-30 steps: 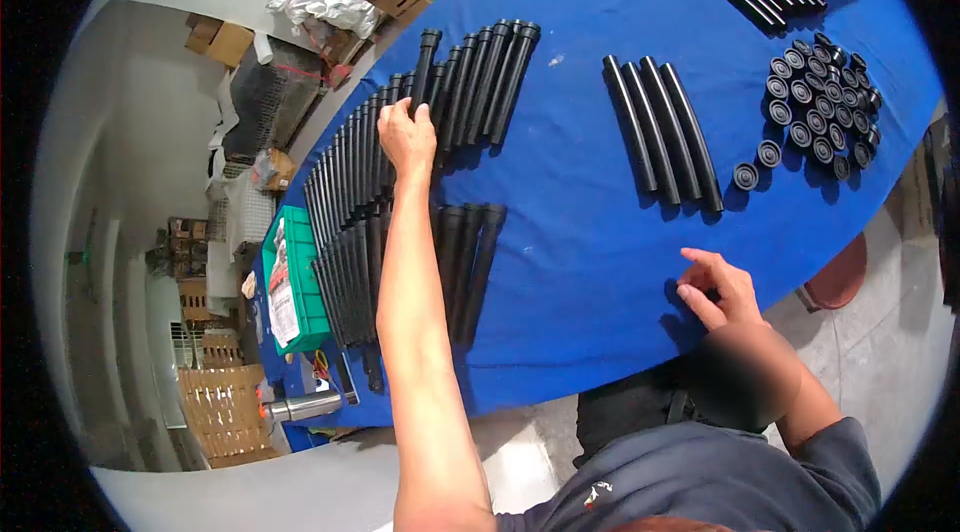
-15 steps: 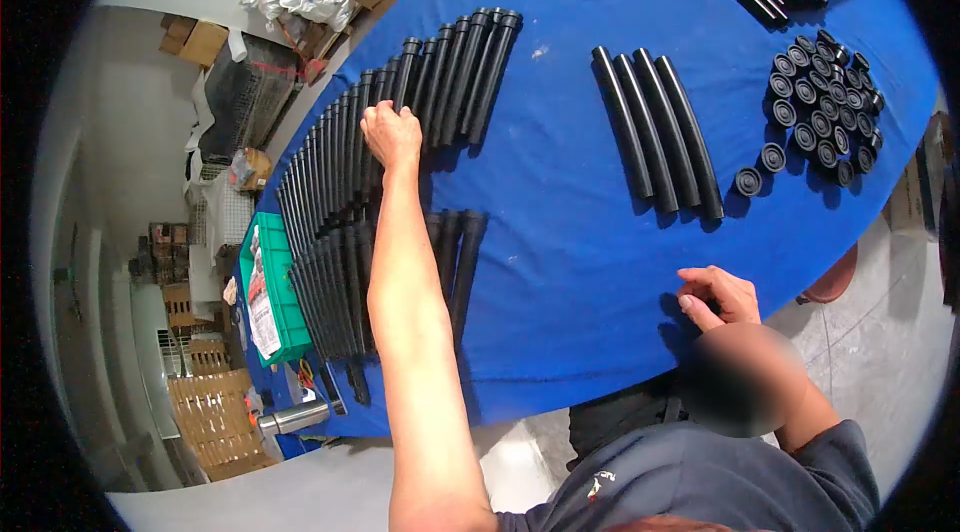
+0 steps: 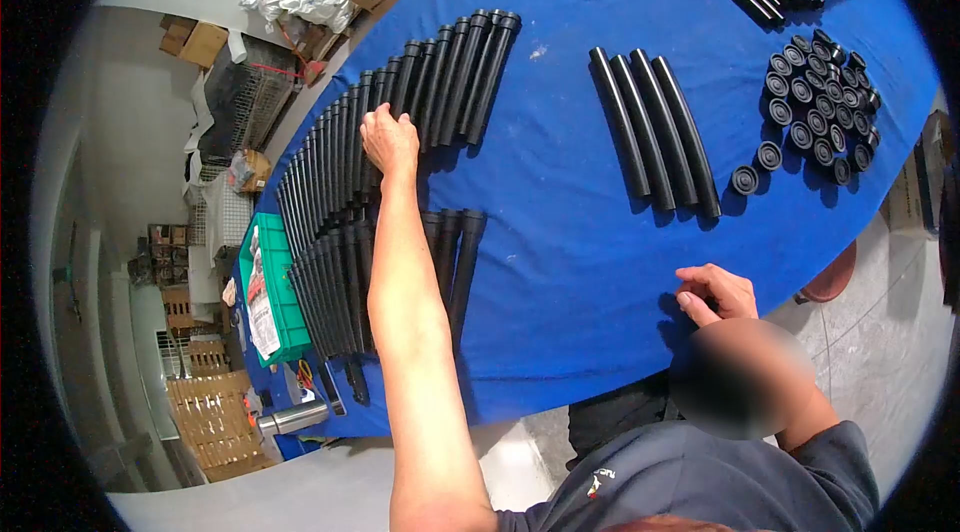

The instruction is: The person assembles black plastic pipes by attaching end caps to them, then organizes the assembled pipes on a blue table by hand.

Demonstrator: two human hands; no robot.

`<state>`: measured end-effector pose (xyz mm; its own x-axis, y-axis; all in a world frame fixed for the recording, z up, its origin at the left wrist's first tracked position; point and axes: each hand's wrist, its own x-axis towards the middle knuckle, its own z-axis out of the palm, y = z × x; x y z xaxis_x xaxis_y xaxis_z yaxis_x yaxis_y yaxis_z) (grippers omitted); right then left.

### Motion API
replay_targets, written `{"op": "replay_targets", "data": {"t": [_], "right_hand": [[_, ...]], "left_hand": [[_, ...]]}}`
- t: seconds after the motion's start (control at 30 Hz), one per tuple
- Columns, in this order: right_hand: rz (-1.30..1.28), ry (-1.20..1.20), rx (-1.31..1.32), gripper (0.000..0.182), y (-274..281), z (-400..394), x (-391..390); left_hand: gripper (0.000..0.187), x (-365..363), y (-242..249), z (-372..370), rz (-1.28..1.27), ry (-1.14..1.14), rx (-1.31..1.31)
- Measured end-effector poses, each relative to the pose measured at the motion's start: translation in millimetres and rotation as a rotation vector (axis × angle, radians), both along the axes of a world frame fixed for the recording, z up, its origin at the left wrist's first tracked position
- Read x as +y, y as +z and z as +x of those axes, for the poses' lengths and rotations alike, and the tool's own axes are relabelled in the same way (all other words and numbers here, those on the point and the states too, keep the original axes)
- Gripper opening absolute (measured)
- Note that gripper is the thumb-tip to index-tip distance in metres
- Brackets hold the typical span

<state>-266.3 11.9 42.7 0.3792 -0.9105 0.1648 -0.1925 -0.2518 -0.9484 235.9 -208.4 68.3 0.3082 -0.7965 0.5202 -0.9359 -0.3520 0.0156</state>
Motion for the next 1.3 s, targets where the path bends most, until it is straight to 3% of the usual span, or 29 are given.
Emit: {"op": "replay_targets", "data": {"t": [0.13,0.23,0.3,0.43,0.5,0.57,0.67,0.77,0.83,1.0,1.17,1.2,1.23,1.3], "right_hand": [[-0.033,-0.002,0.025,0.025,-1.9,0.2,-0.7],[-0.079,0.024,0.05,0.026,0.1,-3.1,-1.9],[-0.017,0.029,0.03,0.026,0.4,-3.3,-0.6],[-0.007,0.018,0.019,0.027,-0.4,-1.3,0.8],[-0.018,0.016,0.028,0.027,-1.1,-0.9,1.0],[-0.018,0.016,0.036,0.027,-0.4,-0.6,1.9],[-0.029,0.012,0.049,0.027,0.3,-0.8,3.9],[-0.033,0.0,0.079,0.025,1.4,5.8,6.6],[0.007,-0.011,0.148,0.024,8.3,5.3,5.4],[-0.017,-0.043,0.079,0.023,4.3,3.1,6.8],[-0.067,-0.058,0.038,0.023,0.7,4.6,6.4],[-0.039,-0.052,0.044,0.023,3.0,4.1,6.1],[-0.027,-0.05,0.045,0.023,2.9,3.8,6.4],[-0.009,-0.044,0.051,0.023,1.8,3.4,5.5]], "left_hand": [[0.041,4.1,13.9,-12.0,0.003,0.035,-0.042],[0.041,-2.5,9.9,-13.0,-0.197,-0.135,-0.039],[0.041,2.5,18.3,-45.9,-0.257,-0.168,0.186],[0.034,44.4,6.0,-139.8,-0.453,-0.468,0.975],[0.033,87.9,-6.9,-190.5,-0.286,-0.428,1.298],[0.033,126.7,-22.7,-234.5,-0.162,-0.425,1.415],[0.036,157.7,-54.0,-267.5,-0.154,-0.528,1.169],[0.05,162.7,-24.7,-275.6,-0.099,-0.772,0.63],[0.054,154.1,-23.5,-279.7,-0.049,-0.825,0.453],[0.065,131.8,-38.3,-278.1,0.262,-0.747,0.35],[0.039,117.3,-51.3,-256.8,-0.086,-0.687,0.478],[0.032,116.8,-35.7,-257.3,-0.024,-0.627,0.541],[0.041,108.4,-41.8,-254.3,-0.137,-0.612,0.502],[0.053,94.7,-27.7,-253.3,0.047,-0.465,0.59]]}}
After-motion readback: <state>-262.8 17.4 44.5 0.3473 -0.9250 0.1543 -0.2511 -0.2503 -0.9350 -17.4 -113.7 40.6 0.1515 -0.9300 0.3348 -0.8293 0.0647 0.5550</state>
